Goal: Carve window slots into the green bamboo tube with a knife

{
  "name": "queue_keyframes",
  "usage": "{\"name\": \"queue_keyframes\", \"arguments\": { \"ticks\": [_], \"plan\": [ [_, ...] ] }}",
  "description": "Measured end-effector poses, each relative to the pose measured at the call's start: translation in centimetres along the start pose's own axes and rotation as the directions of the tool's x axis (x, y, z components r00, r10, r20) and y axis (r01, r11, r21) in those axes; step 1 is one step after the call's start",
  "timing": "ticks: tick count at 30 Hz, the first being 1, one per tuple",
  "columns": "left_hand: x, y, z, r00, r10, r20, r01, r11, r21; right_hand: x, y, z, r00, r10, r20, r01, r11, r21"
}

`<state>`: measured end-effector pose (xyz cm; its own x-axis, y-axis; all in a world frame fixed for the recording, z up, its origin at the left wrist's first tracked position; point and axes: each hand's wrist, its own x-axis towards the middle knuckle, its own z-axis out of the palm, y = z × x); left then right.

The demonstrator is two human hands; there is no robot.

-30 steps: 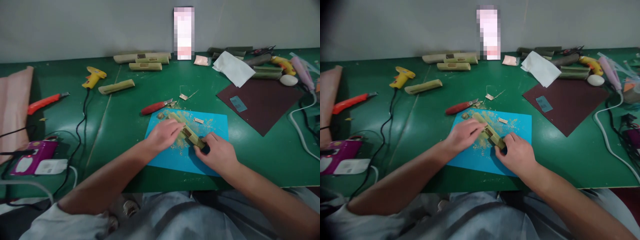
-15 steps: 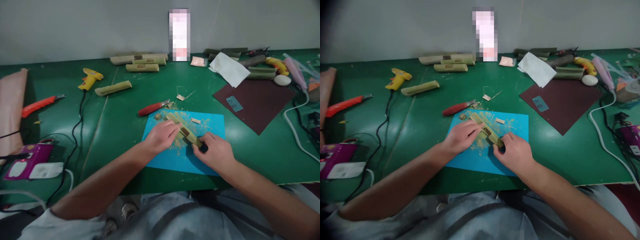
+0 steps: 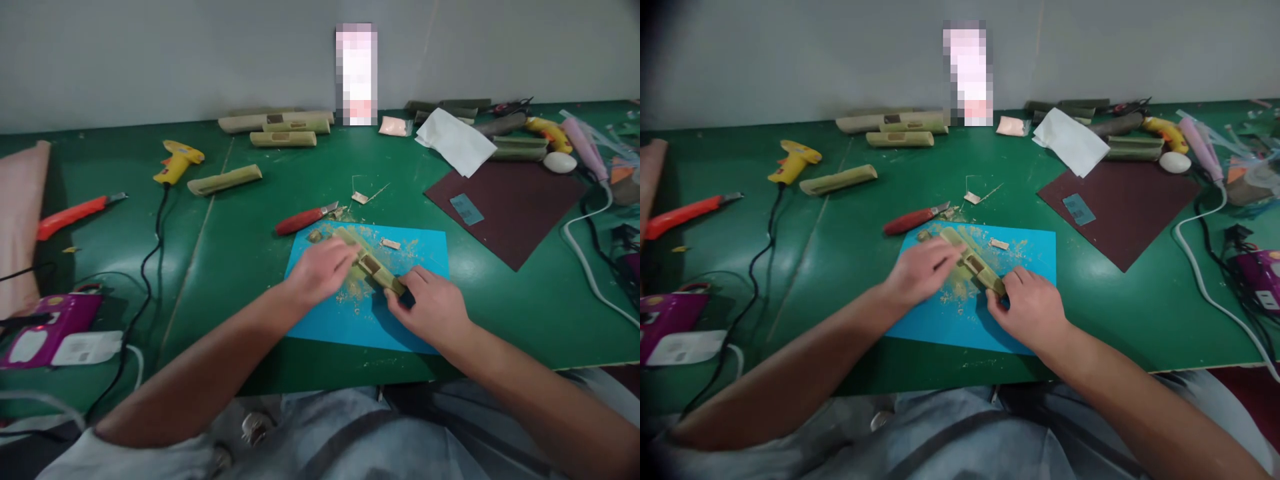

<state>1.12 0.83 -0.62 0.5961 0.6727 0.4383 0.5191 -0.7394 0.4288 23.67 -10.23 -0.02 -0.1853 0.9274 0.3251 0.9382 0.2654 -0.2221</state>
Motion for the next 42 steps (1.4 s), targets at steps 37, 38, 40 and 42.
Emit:
{"name": "queue_keyframes", "arguments": {
  "ticks": [37,38,40,42],
  "plan": [
    [-0.24,0.45,-0.02,1.0,-0.016,-0.018,0.017,0.999,0.042,0.15,0.34,-0.18,0.995,0.055,0.08,-0.062,0.994,0.087],
    [-0.28,0.52,0.07,1.0,0.002,0.021,-0.003,0.999,0.036,0.17,0.35,-0.18,0.995,0.05,0.083,-0.058,0.995,0.087],
    [-0.32,0.58,0.2,1.0,0.003,0.011,-0.003,1.0,0.018,0.2,0.36,-0.17,0.995,0.053,0.083,-0.06,0.995,0.081],
    [-0.3,0.55,0.21,0.998,-0.036,-0.052,0.037,0.999,0.015,0.23,0.35,-0.18,0.995,0.062,0.079,-0.068,0.995,0.072]
  ]
}}
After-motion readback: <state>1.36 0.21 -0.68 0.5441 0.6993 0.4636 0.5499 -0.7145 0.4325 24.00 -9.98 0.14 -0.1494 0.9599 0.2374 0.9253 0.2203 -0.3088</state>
